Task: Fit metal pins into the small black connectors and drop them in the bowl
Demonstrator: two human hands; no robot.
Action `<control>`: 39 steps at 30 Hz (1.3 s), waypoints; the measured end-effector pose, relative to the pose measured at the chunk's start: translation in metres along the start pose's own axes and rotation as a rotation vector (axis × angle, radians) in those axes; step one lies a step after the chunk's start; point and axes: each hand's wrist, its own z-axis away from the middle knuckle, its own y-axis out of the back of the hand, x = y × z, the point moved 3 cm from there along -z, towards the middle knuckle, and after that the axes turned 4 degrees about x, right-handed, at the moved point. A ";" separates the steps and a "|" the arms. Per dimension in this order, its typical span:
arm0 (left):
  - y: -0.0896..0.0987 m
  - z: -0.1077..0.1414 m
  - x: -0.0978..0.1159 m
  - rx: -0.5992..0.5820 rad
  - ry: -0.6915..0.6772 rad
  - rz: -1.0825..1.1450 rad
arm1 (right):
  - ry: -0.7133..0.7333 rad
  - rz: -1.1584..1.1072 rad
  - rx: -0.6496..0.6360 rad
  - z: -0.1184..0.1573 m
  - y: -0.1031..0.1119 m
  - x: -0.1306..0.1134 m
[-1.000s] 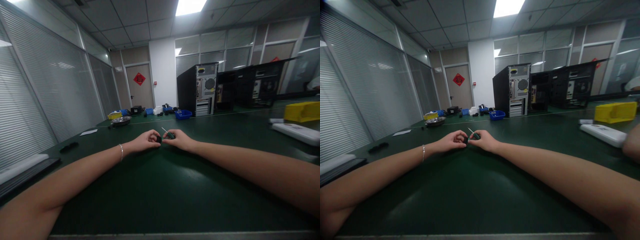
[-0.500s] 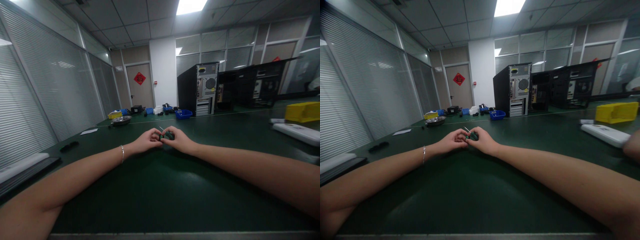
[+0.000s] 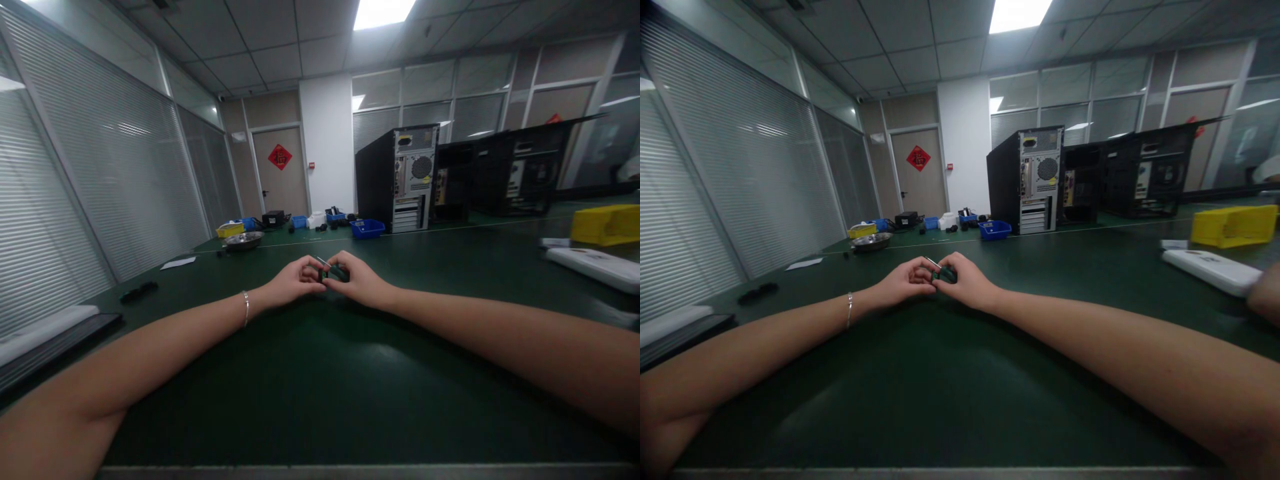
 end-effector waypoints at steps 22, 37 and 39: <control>-0.004 -0.004 -0.011 0.027 0.141 0.191 | 0.102 0.244 -0.037 0.006 0.000 -0.014; -0.006 -0.001 -0.005 -0.052 0.150 0.371 | 0.102 0.165 -0.049 0.006 0.000 -0.014; -0.007 -0.001 -0.005 -0.027 0.140 0.359 | 0.102 0.154 -0.053 0.006 0.000 -0.014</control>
